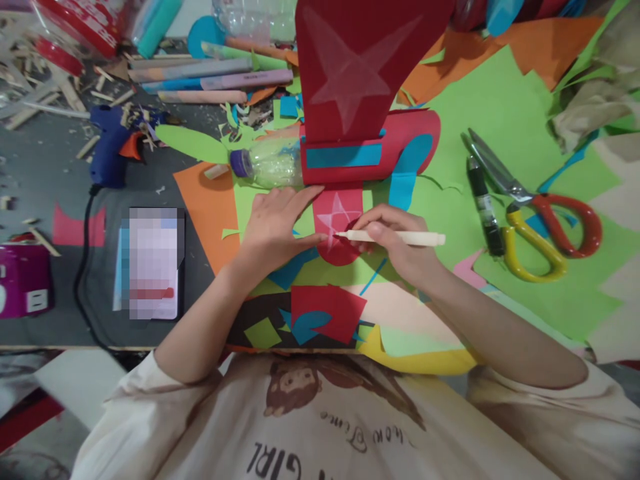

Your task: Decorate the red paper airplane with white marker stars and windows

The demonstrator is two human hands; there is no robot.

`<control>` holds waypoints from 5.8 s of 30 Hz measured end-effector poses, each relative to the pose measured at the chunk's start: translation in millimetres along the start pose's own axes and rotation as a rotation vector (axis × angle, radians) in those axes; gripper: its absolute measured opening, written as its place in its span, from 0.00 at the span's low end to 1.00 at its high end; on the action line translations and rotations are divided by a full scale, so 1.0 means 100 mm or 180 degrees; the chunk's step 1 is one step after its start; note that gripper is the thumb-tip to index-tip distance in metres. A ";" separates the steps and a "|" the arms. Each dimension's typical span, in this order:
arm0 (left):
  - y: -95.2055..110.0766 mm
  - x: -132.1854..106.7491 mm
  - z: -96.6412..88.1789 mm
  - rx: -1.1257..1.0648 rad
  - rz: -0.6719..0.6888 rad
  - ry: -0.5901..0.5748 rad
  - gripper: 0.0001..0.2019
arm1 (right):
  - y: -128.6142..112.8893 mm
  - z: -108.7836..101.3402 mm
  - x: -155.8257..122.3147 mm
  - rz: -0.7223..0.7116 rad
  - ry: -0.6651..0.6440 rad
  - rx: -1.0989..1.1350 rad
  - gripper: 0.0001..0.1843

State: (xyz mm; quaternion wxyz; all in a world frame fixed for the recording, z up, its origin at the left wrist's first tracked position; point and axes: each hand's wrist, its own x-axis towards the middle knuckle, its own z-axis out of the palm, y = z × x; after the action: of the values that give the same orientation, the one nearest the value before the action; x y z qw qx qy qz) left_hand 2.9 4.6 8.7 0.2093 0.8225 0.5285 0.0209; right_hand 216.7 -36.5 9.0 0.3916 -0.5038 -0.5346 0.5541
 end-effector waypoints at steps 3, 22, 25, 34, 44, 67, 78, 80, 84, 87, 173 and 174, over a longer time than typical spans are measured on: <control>-0.01 0.00 0.00 -0.0041 0.0028 0.0024 0.33 | 0.00 0.00 0.00 0.0041 -0.0081 0.0136 0.30; 0.00 0.01 0.01 -0.0070 -0.0018 -0.0005 0.33 | 0.07 -0.02 -0.04 -0.0111 -0.0075 -0.0556 0.17; 0.00 0.01 0.00 -0.0079 -0.0028 -0.0036 0.33 | 0.08 -0.04 -0.04 -0.0117 -0.0185 -0.0612 0.18; 0.00 0.01 0.00 -0.0108 0.0005 -0.0012 0.32 | 0.08 -0.06 -0.04 -0.0130 -0.0469 -0.0689 0.19; 0.01 0.01 -0.01 -0.0063 -0.0026 -0.0038 0.33 | -0.02 0.04 -0.02 0.0071 0.0265 -0.0298 0.06; 0.01 0.01 -0.01 0.0005 -0.0034 -0.0043 0.33 | 0.02 -0.01 -0.02 -0.0046 -0.0054 -0.0435 0.09; 0.00 0.01 -0.01 -0.0017 -0.0043 -0.0057 0.34 | 0.03 0.00 -0.03 -0.0131 0.0135 -0.0649 0.11; -0.01 0.01 0.00 -0.0034 -0.0012 -0.0017 0.34 | 0.04 -0.01 -0.03 -0.0195 0.0045 -0.0643 0.12; -0.01 0.00 0.00 -0.0044 0.0015 0.0019 0.33 | 0.05 -0.03 -0.03 -0.0279 -0.0149 -0.0547 0.12; -0.01 0.00 0.00 -0.0036 0.0003 -0.0006 0.33 | 0.04 -0.02 -0.02 -0.0199 -0.0206 -0.0530 0.12; -0.01 0.00 -0.01 -0.0013 -0.0069 -0.0034 0.34 | -0.03 -0.12 0.07 -0.0008 -0.0093 -0.0656 0.08; -0.01 0.00 -0.01 -0.0009 -0.0060 -0.0037 0.33 | -0.03 -0.12 0.07 -0.0007 -0.0105 -0.0671 0.07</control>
State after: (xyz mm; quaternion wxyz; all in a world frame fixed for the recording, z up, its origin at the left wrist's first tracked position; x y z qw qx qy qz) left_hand 2.2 5.4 9.1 0.2137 0.8172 0.5350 0.0149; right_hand 226.5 -26.8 11.9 0.3280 -0.5324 -0.5969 0.5026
